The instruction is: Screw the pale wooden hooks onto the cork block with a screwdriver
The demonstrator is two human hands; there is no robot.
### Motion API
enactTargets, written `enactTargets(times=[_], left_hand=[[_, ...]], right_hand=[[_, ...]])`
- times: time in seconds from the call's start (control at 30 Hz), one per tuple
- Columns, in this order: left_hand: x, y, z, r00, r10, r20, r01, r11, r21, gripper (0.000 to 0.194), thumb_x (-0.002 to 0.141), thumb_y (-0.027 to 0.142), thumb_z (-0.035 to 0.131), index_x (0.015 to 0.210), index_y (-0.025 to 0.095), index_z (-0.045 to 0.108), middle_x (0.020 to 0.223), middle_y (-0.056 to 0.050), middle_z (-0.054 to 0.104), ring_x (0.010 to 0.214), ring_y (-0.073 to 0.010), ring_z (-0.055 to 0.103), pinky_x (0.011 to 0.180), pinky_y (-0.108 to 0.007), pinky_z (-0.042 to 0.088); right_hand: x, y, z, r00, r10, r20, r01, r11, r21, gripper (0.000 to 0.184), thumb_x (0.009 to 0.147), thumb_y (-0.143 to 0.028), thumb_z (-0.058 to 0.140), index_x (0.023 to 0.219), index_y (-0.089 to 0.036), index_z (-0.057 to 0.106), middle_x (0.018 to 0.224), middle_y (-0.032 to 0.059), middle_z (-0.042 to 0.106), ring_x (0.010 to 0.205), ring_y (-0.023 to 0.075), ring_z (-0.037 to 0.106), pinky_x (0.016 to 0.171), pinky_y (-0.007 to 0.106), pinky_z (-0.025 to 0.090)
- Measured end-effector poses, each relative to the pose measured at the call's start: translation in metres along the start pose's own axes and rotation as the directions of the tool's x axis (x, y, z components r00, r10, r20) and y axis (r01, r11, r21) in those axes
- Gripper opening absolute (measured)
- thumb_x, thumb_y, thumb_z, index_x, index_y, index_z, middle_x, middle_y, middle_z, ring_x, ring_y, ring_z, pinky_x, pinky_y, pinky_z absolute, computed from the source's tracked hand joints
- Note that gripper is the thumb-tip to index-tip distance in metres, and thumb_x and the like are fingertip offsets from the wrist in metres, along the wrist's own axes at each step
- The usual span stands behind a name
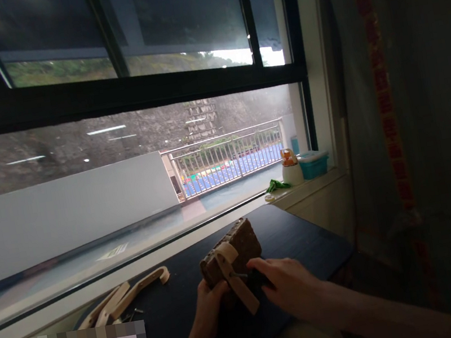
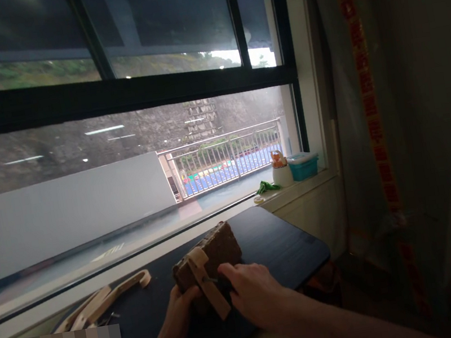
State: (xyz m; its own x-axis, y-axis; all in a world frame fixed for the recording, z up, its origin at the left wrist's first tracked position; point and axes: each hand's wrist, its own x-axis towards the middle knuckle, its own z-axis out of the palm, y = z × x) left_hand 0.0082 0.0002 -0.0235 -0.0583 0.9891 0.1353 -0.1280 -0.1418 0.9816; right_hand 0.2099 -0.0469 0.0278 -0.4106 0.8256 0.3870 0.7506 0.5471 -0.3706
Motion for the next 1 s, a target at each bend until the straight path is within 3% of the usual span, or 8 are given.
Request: enactTargets(times=[0.17,0.27,0.43,0.53,0.63,0.77,0.87,1.0], left_hand=[[-0.002,0.000,0.000,1.000,0.005,0.019,-0.005,1.000,0.013,0.019,0.053,0.015,0.065,0.070,0.010,0.069,0.060,-0.001,0.068,0.056,-0.0175,0.059,0.055,-0.026,0.047],[-0.002,0.001,0.000,0.999,0.004,0.039,-0.005,1.000,0.021,0.018,0.054,0.015,0.064,0.071,0.010,0.069,0.063,-0.002,0.069,0.058,-0.0176,0.059,0.056,-0.026,0.048],[-0.002,0.002,-0.001,0.999,0.011,0.052,-0.013,0.999,0.033,0.021,0.054,0.015,0.064,0.073,0.010,0.070,0.063,-0.002,0.069,0.059,-0.0174,0.059,0.056,-0.025,0.047],[-0.002,0.001,-0.001,0.999,0.015,0.043,-0.017,0.999,0.037,0.021,0.054,0.015,0.065,0.073,0.010,0.070,0.065,-0.002,0.069,0.059,-0.0172,0.059,0.056,-0.025,0.047],[-0.002,0.001,0.001,1.000,0.018,0.024,-0.019,0.999,0.035,0.020,0.053,0.015,0.065,0.071,0.010,0.070,0.062,-0.001,0.069,0.056,-0.0168,0.058,0.055,-0.025,0.046],[-0.003,0.005,0.004,1.000,0.016,0.009,-0.016,1.000,0.026,0.021,0.050,0.016,0.065,0.070,0.010,0.070,0.059,-0.001,0.067,0.054,-0.0168,0.058,0.054,-0.025,0.046],[-0.004,0.007,0.004,1.000,0.006,0.007,-0.006,1.000,0.020,0.023,0.050,0.018,0.065,0.071,0.010,0.070,0.061,-0.002,0.068,0.055,-0.0183,0.058,0.055,-0.027,0.046],[-0.003,0.006,0.004,1.000,-0.001,-0.005,0.001,1.000,0.025,0.024,0.048,0.019,0.066,0.070,0.010,0.069,0.060,-0.002,0.067,0.055,-0.0190,0.058,0.055,-0.028,0.046]], right_hand=[[-0.001,0.000,0.001,0.985,-0.147,0.091,0.160,0.976,-0.145,0.031,0.084,-0.007,0.043,0.109,-0.020,0.058,0.092,0.0104,0.064,0.083,0.0225,0.061,0.071,0.033,0.043],[0.001,0.002,0.006,0.983,-0.153,0.100,0.166,0.977,-0.130,0.031,0.085,-0.009,0.044,0.111,-0.019,0.058,0.089,0.0110,0.064,0.082,0.0223,0.061,0.072,0.033,0.043],[-0.002,-0.001,0.019,1.000,0.028,0.008,-0.029,0.999,0.043,0.033,0.091,-0.023,0.039,0.115,-0.015,0.060,0.097,0.0107,0.069,0.087,0.0201,0.064,0.075,0.029,0.046],[0.000,-0.004,0.022,0.988,0.156,0.005,-0.155,0.974,0.165,0.039,0.093,-0.026,0.032,0.109,-0.011,0.064,0.094,0.0088,0.071,0.081,0.0169,0.066,0.064,0.023,0.047],[0.005,-0.003,0.016,0.983,0.176,0.048,-0.182,0.958,0.223,0.038,0.091,-0.026,0.033,0.098,-0.013,0.069,0.081,0.0043,0.072,0.069,0.0146,0.065,0.054,0.020,0.046],[0.004,-0.002,0.002,0.990,0.132,0.040,-0.137,0.975,0.174,0.031,0.083,-0.027,0.049,0.108,-0.017,0.064,0.091,0.0045,0.071,0.079,0.0174,0.065,0.064,0.023,0.047],[0.000,-0.002,-0.004,0.997,0.071,0.033,-0.073,0.995,0.064,0.050,0.075,-0.022,0.059,0.124,-0.019,0.054,0.098,0.0084,0.069,0.088,0.0238,0.064,0.072,0.030,0.046],[-0.001,-0.004,-0.004,0.995,-0.069,0.078,0.073,0.996,-0.050,0.038,0.081,-0.009,0.048,0.116,-0.022,0.058,0.094,0.0092,0.066,0.084,0.0216,0.063,0.072,0.031,0.043]])
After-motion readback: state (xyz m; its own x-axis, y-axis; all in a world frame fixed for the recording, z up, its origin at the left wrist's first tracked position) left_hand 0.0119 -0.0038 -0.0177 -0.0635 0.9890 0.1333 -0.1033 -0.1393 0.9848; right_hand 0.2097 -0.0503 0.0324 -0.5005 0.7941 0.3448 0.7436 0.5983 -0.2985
